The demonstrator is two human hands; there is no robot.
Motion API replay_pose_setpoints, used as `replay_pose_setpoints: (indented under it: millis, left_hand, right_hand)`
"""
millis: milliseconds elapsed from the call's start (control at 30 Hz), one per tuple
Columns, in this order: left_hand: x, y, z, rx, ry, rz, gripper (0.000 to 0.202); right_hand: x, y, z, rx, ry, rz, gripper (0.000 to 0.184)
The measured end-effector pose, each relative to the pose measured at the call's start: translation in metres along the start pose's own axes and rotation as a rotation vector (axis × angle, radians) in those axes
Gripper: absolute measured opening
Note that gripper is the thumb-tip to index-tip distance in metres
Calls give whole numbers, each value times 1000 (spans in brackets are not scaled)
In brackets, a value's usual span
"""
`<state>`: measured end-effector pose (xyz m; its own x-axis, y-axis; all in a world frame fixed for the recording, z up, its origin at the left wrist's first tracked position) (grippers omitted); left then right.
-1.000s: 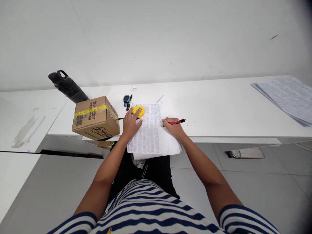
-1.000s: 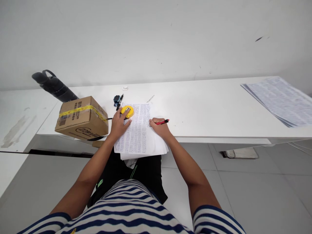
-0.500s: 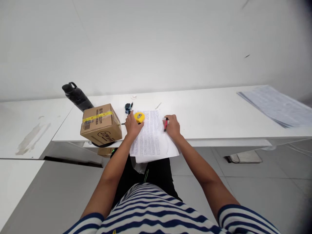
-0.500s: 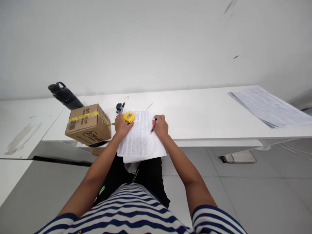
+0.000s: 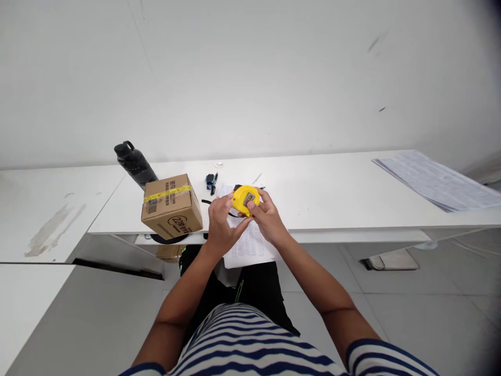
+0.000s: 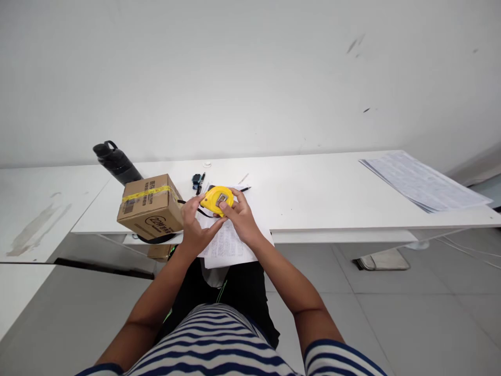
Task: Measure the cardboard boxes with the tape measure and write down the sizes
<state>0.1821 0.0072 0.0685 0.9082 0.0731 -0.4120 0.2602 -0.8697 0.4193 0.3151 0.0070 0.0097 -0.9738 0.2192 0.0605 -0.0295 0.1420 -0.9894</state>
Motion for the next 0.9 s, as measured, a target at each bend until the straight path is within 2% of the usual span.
replay_pose_setpoints:
  millis: [67, 167, 233, 333, 433, 533, 667, 733, 767, 867, 900]
  left_hand:
    - [-27, 4, -2, -24, 28, 69, 74]
    - [-64, 4, -8, -70, -15, 151, 58]
    - [-83, -3, -11, -156, -73, 203, 49]
    - [-103, -14, -12, -222, -166, 191, 54]
    - [-120, -12, -10, -103, -196, -13, 60]
    - [-134, -10, -3, 24, -184, -223, 41]
    - [-149, -11, 3, 117, -227, -299, 30]
    - [-163, -21, 2, 110, -208, -317, 29]
    - [-175, -31, 0, 84, -160, -338, 29]
    - [-217, -75, -4, -57, 51, -429, 23]
    - [-228, -92, -5, -106, 90, -454, 21]
  right_hand:
    - [2, -17, -1, -94, 37, 64, 75]
    - [14, -41, -2, -239, -10, 171, 66]
    - [28, -53, 0, -304, -59, 240, 58]
    - [53, -60, 0, -341, -106, 309, 54]
    - [78, -61, -3, -340, -124, 278, 58]
    - [100, -58, -5, -336, -163, 227, 65]
    - [121, -59, -3, -363, -219, 264, 68]
    - [122, -62, -4, -405, -219, 308, 66]
    - [119, -65, -7, -423, -209, 329, 66]
    - [96, -68, -28, -436, -149, 383, 70]
    - [87, -68, -39, -433, -133, 407, 71]
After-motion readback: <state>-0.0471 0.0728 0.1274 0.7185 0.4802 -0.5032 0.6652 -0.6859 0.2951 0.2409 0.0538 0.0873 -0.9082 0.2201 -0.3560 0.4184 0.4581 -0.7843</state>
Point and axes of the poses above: each hand's wrist, its own z-axis away from the middle knuckle, its own x-axis out of the palm, y = z × x, the point moved 10 cm from there along -z, towards the middle knuckle, and after that the axes turned 11 degrees about z, right-handed, at the moved point
